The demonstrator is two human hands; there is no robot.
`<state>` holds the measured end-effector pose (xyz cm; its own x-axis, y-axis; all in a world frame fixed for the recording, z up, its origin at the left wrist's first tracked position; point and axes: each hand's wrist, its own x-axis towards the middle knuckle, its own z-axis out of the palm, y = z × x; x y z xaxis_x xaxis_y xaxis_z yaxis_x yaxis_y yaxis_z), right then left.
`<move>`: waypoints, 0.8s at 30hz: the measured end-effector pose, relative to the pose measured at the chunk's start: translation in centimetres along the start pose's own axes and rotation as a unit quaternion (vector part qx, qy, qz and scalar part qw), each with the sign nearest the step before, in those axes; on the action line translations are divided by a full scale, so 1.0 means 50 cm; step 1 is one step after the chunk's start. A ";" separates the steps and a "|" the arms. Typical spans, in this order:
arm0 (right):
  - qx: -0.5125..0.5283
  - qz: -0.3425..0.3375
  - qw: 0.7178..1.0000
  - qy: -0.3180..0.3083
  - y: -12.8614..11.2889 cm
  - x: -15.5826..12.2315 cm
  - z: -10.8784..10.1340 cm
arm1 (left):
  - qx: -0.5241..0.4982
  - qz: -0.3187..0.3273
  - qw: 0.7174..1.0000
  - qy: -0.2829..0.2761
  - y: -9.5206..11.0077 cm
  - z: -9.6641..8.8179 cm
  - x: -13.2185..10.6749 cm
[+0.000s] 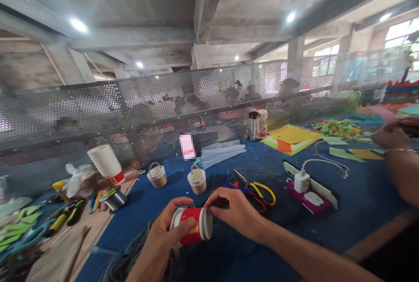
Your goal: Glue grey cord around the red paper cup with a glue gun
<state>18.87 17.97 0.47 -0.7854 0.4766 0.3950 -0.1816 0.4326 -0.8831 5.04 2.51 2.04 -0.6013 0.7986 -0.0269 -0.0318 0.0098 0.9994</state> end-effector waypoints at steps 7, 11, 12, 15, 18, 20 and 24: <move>-0.057 -0.076 0.994 0.046 -0.021 -0.005 -0.016 | 0.049 0.027 0.996 0.066 0.008 -0.003 0.000; -0.030 -0.088 0.995 -0.036 -0.036 -0.013 -0.022 | 0.087 0.057 0.989 0.107 0.018 -0.011 0.000; -0.030 -0.091 0.993 -0.065 -0.038 -0.014 -0.025 | 0.098 0.061 0.987 0.113 0.019 -0.015 0.002; -0.087 -0.092 0.989 -0.082 -0.041 -0.009 -0.045 | 0.135 0.068 0.978 0.144 0.020 -0.022 0.004; -0.248 -0.076 0.966 0.019 -0.034 0.006 -0.088 | 0.157 0.084 0.969 0.170 0.023 -0.021 0.005; -0.359 -0.029 0.931 0.064 -0.023 0.015 -0.124 | 0.167 0.094 0.965 0.181 0.025 -0.020 0.004; -0.484 0.074 0.870 0.051 0.006 0.015 -0.179 | 0.194 0.093 0.958 0.190 0.026 -0.026 0.003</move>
<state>23.55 25.30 2.78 -0.6920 0.6257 0.3601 0.5396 0.7797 -0.3177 3.85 1.87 3.30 -0.8173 0.5325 0.2200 0.3586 0.1712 0.9177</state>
